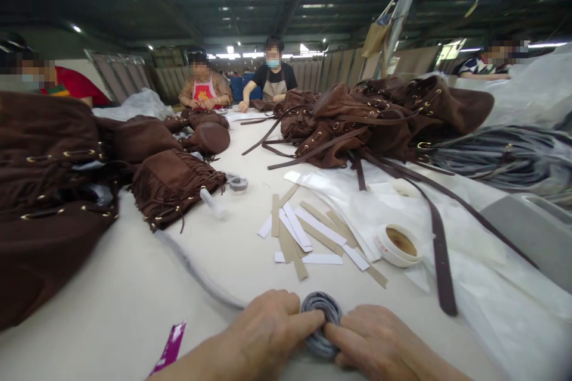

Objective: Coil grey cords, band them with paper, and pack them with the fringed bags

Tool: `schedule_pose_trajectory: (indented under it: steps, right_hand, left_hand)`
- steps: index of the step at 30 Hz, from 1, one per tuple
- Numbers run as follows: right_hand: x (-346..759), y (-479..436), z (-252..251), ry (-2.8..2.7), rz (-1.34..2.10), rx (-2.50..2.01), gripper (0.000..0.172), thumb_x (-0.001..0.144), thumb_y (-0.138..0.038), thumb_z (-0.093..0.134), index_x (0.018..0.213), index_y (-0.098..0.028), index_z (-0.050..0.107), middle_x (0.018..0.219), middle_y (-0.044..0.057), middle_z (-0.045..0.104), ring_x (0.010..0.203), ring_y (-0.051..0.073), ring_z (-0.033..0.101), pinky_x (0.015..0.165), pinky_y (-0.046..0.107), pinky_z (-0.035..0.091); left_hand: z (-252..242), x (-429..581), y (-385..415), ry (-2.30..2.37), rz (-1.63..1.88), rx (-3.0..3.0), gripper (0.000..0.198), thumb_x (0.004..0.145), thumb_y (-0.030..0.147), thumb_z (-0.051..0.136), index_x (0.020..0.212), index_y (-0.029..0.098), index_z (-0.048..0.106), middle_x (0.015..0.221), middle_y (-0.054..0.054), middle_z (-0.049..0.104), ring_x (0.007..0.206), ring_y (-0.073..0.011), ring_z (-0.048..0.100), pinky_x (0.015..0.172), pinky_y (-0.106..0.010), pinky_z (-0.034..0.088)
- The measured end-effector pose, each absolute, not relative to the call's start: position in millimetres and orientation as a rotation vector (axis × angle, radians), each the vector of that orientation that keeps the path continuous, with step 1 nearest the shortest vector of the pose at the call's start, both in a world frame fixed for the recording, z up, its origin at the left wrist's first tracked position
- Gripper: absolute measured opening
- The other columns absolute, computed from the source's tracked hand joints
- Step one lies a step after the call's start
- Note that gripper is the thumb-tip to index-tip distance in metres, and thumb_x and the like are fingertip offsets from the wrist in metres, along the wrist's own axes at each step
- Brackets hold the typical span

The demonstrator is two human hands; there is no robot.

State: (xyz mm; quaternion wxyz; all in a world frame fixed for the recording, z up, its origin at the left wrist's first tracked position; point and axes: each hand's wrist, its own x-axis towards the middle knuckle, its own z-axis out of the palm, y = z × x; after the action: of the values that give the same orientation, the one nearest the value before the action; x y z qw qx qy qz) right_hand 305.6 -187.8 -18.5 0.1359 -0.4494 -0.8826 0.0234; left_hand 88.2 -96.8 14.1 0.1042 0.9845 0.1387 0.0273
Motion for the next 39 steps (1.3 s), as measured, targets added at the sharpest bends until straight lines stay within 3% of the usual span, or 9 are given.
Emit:
schedule_pose_trajectory:
  steps: [3,6,9,11,15,20,26,32,39]
  right_hand:
    - [308,-182,-10,-2.602,0.158,-1.338,0.011,0.089,-0.021,0.064,0.081,-0.021,0.057,0.069,-0.003,0.066,0.059,0.015,0.059,0.053,0.029,0.03]
    - [302,-182,-6,-2.621,0.121,-1.485,0.011,0.087,-0.02,0.067,0.086,-0.021,0.057,0.073,-0.003,0.068,0.059,0.016,0.061,0.051,0.03,0.027]
    - [288,-188,-13,-2.558,-0.024,-1.649,0.027,0.081,-0.022,0.072,0.102,-0.018,0.055,0.071,-0.001,0.069,0.051,0.017,0.06,0.045,0.032,0.02]
    - [279,-191,-20,-2.469,-0.09,-1.705,0.03,0.077,-0.024,0.075,0.099,-0.018,0.055,0.068,-0.002,0.068,0.049,0.016,0.059,0.044,0.032,0.019]
    - [282,-186,-21,-2.449,-0.04,-1.654,0.02,0.082,-0.03,0.073,0.078,-0.022,0.055,0.069,-0.002,0.063,0.058,0.015,0.059,0.05,0.029,0.026]
    - [303,-169,2,-2.653,0.242,-1.522,0.011,0.089,-0.032,0.065,0.09,-0.022,0.062,0.079,-0.001,0.062,0.068,0.015,0.056,0.056,0.027,0.032]
    - [301,-167,33,-2.496,0.653,-1.604,0.01,0.089,-0.034,0.064,0.095,-0.025,0.065,0.084,-0.002,0.059,0.075,0.015,0.058,0.064,0.024,0.039]
    - [295,-161,35,-2.146,0.541,-1.641,0.023,0.094,-0.013,0.042,0.104,-0.023,0.061,0.094,0.003,0.056,0.085,0.017,0.057,0.075,0.028,0.044]
    - [292,-156,33,-2.274,0.41,-1.418,0.031,0.091,-0.01,0.038,0.107,-0.021,0.062,0.103,0.008,0.063,0.094,0.019,0.058,0.082,0.03,0.048]
  left_hand:
    - [14,95,-98,0.356,-0.012,2.961,0.011,0.088,0.014,0.061,0.092,0.023,0.056,0.086,0.002,0.061,0.072,-0.0175,0.056,0.061,-0.027,0.041]
    - [3,103,-109,0.424,0.027,3.004,0.009,0.088,0.013,0.06,0.091,0.02,0.054,0.09,-0.002,0.063,0.076,-0.021,0.057,0.065,-0.032,0.046]
    - [-13,106,-121,0.568,0.157,3.034,0.009,0.087,0.014,0.06,0.091,0.018,0.053,0.084,-0.004,0.062,0.073,-0.0222,0.056,0.064,-0.033,0.047]
    - [-21,104,-125,0.599,0.246,3.046,0.009,0.087,0.013,0.059,0.09,0.018,0.052,0.081,-0.003,0.061,0.071,-0.0214,0.056,0.064,-0.032,0.047]
    - [-16,95,-113,0.568,0.235,2.99,0.015,0.086,0.017,0.065,0.089,0.02,0.052,0.081,0.0,0.062,0.07,-0.0197,0.057,0.063,-0.03,0.046]
    - [-1,88,-95,0.406,0.095,2.974,0.015,0.089,0.015,0.063,0.095,0.023,0.051,0.083,0.003,0.061,0.069,-0.0168,0.058,0.059,-0.026,0.042]
    - [-19,93,-101,0.294,0.379,3.113,0.018,0.084,0.013,0.066,0.088,0.019,0.05,0.08,0.001,0.062,0.064,-0.0178,0.054,0.055,-0.031,0.038]
    - [-22,95,-102,0.273,0.431,3.132,0.014,0.089,0.014,0.061,0.085,0.019,0.048,0.079,0.0,0.062,0.063,-0.0177,0.054,0.054,-0.032,0.038]
    - [-25,93,-101,0.29,0.457,3.125,0.011,0.091,0.013,0.056,0.085,0.019,0.048,0.079,-0.001,0.062,0.064,-0.0179,0.055,0.055,-0.032,0.038]
